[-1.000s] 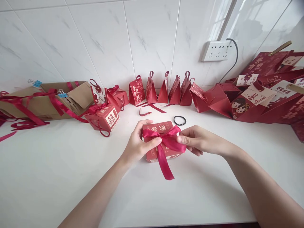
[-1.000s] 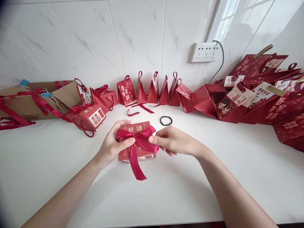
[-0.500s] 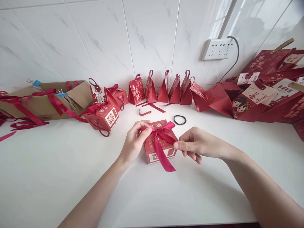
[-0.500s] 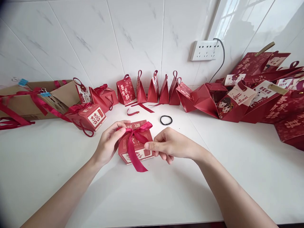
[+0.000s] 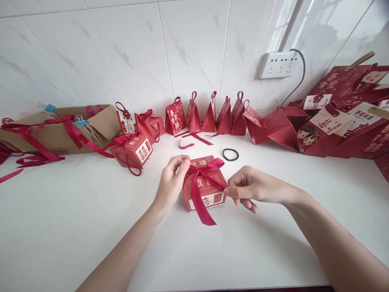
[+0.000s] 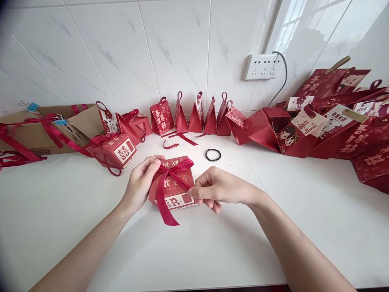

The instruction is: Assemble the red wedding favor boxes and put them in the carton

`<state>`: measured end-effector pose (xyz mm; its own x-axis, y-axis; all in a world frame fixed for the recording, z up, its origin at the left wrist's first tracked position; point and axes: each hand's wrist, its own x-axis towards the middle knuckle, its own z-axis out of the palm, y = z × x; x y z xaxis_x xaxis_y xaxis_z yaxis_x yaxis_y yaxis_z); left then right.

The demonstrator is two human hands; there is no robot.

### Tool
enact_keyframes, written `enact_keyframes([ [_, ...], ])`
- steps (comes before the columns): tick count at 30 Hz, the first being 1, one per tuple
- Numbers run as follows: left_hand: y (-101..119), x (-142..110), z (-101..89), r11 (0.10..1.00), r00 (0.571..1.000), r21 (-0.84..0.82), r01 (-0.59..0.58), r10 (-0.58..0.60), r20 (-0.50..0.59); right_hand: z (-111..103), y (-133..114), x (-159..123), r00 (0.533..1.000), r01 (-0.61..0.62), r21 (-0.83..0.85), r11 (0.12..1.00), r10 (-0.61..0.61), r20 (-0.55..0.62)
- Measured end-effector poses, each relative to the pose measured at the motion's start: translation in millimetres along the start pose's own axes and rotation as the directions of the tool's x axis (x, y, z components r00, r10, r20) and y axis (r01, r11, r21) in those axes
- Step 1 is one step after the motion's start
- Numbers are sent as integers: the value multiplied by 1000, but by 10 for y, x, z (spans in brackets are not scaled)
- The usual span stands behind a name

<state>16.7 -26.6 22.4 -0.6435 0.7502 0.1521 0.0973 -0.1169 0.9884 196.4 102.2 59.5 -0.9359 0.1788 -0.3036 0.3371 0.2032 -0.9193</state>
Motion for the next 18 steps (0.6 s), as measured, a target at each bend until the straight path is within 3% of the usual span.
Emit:
enact_keyframes([
  [8, 14, -10, 18, 1000, 1000, 0, -20, 20, -6, 9, -14, -3, 999, -15, -17, 1000, 16, 33],
  [14, 48, -46, 37, 998, 997, 24, -50, 48, 62, -41, 4, -39, 986, -52, 9, 999, 50, 162],
  [16, 53, -46, 31, 1000, 995, 14, -14, 13, 96, -69, 28, -17, 998, 39, 45, 998, -41, 55],
  [17, 53, -45, 28, 1000, 994, 9, 2, -3, 113, -77, 40, 4, 991, 111, 63, 992, -106, -80],
  [18, 51, -44, 27, 1000, 991, 5, 13, -14, 130, -78, 50, 32, 955, 190, 71, 979, -167, -243],
])
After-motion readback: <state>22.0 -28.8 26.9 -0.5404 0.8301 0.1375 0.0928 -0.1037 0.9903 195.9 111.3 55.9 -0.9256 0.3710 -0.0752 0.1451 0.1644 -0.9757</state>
